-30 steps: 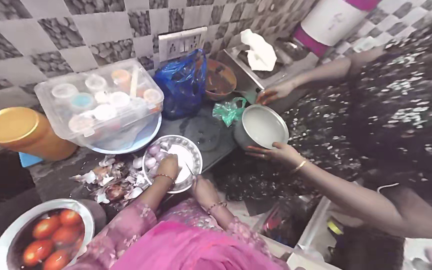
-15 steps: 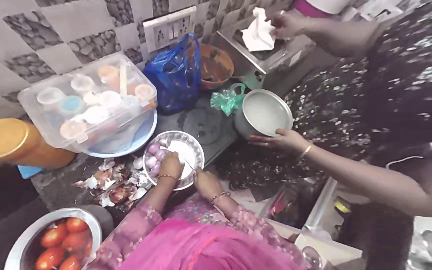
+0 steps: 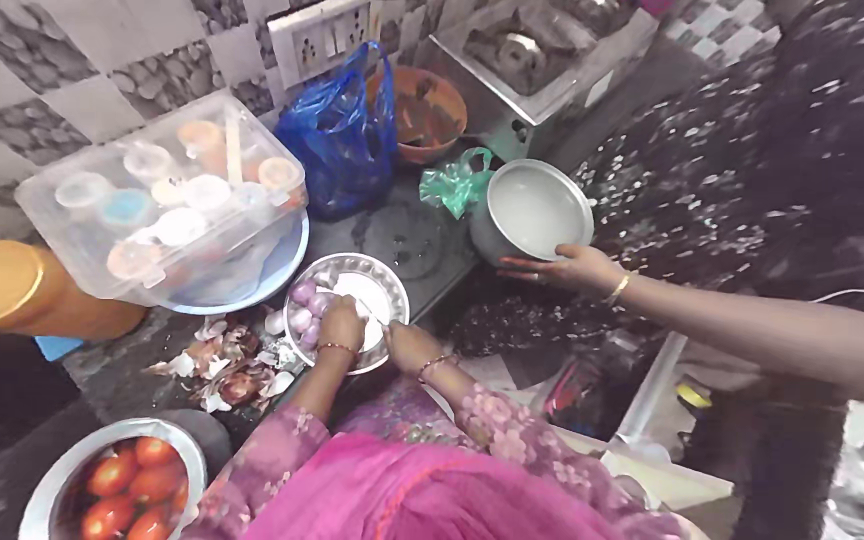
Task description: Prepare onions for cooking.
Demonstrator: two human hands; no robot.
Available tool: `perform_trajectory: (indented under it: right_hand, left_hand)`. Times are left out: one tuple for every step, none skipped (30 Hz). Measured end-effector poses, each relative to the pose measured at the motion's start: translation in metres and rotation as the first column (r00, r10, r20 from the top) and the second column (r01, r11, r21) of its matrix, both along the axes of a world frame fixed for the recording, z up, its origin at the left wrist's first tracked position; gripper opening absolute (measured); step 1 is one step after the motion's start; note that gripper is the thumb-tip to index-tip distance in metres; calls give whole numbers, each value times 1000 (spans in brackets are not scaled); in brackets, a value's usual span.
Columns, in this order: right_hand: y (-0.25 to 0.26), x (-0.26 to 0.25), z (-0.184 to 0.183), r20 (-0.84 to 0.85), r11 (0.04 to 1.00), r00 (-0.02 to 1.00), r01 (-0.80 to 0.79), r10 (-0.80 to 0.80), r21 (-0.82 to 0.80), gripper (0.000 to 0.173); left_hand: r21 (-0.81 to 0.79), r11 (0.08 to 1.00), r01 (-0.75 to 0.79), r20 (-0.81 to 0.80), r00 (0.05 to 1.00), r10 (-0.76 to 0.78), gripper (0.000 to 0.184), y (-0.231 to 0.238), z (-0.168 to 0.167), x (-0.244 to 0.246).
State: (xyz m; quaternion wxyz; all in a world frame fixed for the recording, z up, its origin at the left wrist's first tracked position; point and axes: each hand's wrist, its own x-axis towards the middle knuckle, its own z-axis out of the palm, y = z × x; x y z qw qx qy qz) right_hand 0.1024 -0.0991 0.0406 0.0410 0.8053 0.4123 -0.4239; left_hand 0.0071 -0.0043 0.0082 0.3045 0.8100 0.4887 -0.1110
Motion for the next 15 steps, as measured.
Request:
perform_trajectory:
  right_hand:
    - [2, 0, 1, 2, 1000, 1000, -3, 4, -6, 50]
    - [2, -1, 2, 10, 1000, 1000, -11, 11, -11, 50]
    - [2, -2, 2, 17, 1000, 1000, -17, 17, -14, 50]
    - [1, -3, 3, 20, 1000, 1000, -23, 24, -12, 50]
    - [1, -3, 4, 19, 1000, 999, -25, 26, -9, 50]
    - [0, -3, 5, 16, 1000, 1000, -26, 26, -12, 50]
    - [-1, -4, 6, 13, 999, 999, -29, 30, -19, 50]
    - [-2, -5, 6, 11, 999, 999, -32, 32, -27, 51]
    - [-2, -5, 6, 13, 999, 999, -32, 33, -34, 51]
    - [-3, -6, 6, 16, 999, 999, -32, 33, -43, 51]
    - [-3, -6, 6, 23, 998, 999, -35, 37, -53, 51]
    - [-3, -6, 6, 31, 997, 999, -38, 40, -61, 51]
    - [-4, -7, 7, 37, 997, 998, -44, 47, -71, 51]
    - [-5, -7, 8, 39, 995, 998, -49, 53, -82, 51]
    - [-6, -7, 9, 41, 994, 998, -51, 55, -93, 51]
  left_hand:
    - [8, 1000, -5, -3, 1000, 5, 50, 0, -1, 0]
    - [15, 1000, -9, -11, 1000, 9, 49, -1, -2, 0]
    - [11, 1000, -18, -16, 1000, 18, 50, -2, -3, 1]
    - [7, 999, -35, -14, 999, 35, 51, -2, -5, 1]
    - [7, 999, -52, -4, 999, 52, 52, -2, -6, 1]
    - [9, 998, -65, 15, 998, 65, 51, -2, -8, 1]
    - [14, 998, -69, 29, 997, 68, 50, -4, -10, 1]
    - [17, 998, -68, 35, 997, 68, 50, -5, -11, 1]
    - [16, 998, -63, 30, 998, 63, 50, -5, -11, 1]
    - [12, 998, -58, 20, 998, 57, 49, -6, -10, 2]
    - [10, 999, -51, 5, 999, 51, 48, -6, -10, 2]
    - [9, 999, -48, -4, 999, 48, 47, -7, -9, 3]
    - [6, 999, -47, -8, 999, 47, 47, -7, -9, 3]
    - [5, 999, -48, -6, 999, 48, 47, -6, -10, 3]
    - [7, 999, -46, -5, 999, 46, 46, -6, -12, 2]
